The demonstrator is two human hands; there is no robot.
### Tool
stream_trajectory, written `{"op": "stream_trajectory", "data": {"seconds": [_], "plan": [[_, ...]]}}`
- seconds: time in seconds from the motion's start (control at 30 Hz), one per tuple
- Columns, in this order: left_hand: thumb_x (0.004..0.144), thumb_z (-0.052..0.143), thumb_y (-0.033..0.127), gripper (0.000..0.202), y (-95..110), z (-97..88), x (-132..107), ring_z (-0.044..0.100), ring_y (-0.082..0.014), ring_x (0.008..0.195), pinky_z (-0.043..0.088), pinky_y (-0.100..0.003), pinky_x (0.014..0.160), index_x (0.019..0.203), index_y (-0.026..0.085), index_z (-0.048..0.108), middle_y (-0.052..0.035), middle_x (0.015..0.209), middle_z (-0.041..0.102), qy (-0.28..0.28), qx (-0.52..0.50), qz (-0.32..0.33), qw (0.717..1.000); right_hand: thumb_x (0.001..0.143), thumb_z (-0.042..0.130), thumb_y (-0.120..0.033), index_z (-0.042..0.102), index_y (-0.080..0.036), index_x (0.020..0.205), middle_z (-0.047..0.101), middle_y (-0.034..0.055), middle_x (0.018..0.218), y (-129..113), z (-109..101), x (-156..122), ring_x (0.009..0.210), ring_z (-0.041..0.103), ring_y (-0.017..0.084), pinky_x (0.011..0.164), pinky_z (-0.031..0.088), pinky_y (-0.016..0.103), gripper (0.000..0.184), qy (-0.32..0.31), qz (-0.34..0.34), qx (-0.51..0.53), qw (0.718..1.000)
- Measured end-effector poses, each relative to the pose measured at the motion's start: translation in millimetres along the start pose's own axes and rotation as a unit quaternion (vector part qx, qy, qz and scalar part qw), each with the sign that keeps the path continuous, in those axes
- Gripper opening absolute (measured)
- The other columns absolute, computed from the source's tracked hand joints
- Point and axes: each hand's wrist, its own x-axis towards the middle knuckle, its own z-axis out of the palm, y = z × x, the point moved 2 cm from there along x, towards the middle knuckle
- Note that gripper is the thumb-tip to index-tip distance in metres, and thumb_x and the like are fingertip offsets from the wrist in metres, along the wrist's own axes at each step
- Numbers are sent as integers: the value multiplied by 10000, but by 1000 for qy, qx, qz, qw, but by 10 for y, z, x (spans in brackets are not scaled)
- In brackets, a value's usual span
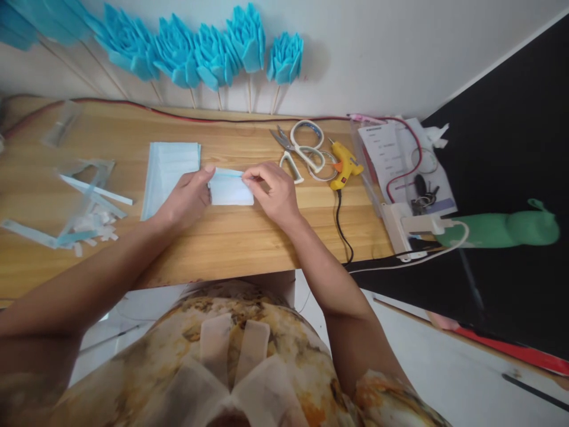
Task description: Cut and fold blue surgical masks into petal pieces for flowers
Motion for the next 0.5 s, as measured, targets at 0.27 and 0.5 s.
{"op": "stream_trajectory", "data": {"seconds": [0.27,0.5], "plan": [[808,734,464,368,106,30,2,500,-137,532,388,-275,480,618,190,577,0,562,502,-16,-41,-49,998,962,606,-289,677,-263,871,752,14,939,-25,-14,-5,915,679,201,886,542,407,118,-13,-23,-3,1000],[851,661,454,345,138,36,-10,479,-130,554,387,-268,518,637,192,591,6,587,526,-39,5,-22,999,951,619,-310,701,-266,977,752,13,974,2,-14,-9,885,682,195,872,557,393,96,-9,1,-11,1000]]}}
